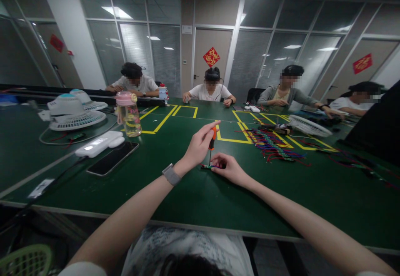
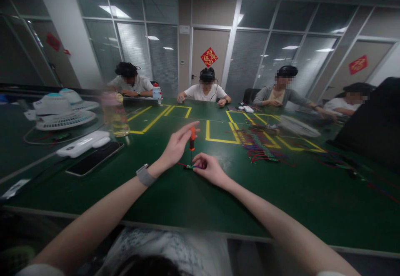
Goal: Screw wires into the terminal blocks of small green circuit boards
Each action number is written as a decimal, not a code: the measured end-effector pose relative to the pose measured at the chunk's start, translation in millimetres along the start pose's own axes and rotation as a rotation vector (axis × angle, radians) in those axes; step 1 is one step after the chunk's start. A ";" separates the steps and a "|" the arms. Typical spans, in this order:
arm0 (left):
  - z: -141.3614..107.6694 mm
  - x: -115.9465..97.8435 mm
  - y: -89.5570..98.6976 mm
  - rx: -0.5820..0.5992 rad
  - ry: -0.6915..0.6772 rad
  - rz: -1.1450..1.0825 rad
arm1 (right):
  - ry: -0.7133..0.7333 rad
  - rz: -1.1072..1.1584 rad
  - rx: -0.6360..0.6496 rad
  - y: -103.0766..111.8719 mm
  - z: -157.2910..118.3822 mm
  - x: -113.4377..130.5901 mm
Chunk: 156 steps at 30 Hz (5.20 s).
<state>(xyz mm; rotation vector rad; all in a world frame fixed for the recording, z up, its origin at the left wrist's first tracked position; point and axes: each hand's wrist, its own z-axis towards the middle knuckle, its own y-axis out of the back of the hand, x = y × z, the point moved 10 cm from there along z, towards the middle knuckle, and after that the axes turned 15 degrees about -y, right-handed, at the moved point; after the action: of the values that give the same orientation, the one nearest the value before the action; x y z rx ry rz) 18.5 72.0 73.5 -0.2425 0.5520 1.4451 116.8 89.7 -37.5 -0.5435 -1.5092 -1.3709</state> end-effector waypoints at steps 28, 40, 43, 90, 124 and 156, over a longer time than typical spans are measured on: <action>1.5 -23.6 16.9 -0.056 -0.166 0.383 | -0.012 0.003 -0.001 -0.6 -0.4 0.4; -2.5 -15.6 13.6 -0.078 -0.121 0.257 | -0.003 -0.025 -0.009 0.1 -0.8 -0.3; -2.1 -27.0 9.8 -0.023 -0.197 0.376 | -0.001 -0.027 -0.009 0.0 -1.0 0.3; -4.6 -19.9 21.0 -0.140 -0.137 0.422 | 0.002 -0.043 -0.004 0.0 -1.7 2.5; -6.5 -13.1 15.1 -0.115 -0.130 0.310 | 0.001 -0.072 -0.012 0.5 -2.9 5.5; -9.5 1.9 9.7 -0.110 -0.064 0.167 | 0.000 -0.089 -0.006 0.3 -2.7 3.7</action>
<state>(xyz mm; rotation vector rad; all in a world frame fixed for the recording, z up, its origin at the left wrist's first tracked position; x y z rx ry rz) 7.0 70.4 66.1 -0.2400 0.4493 1.6424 116.5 86.3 -34.5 -0.4852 -1.5452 -1.4437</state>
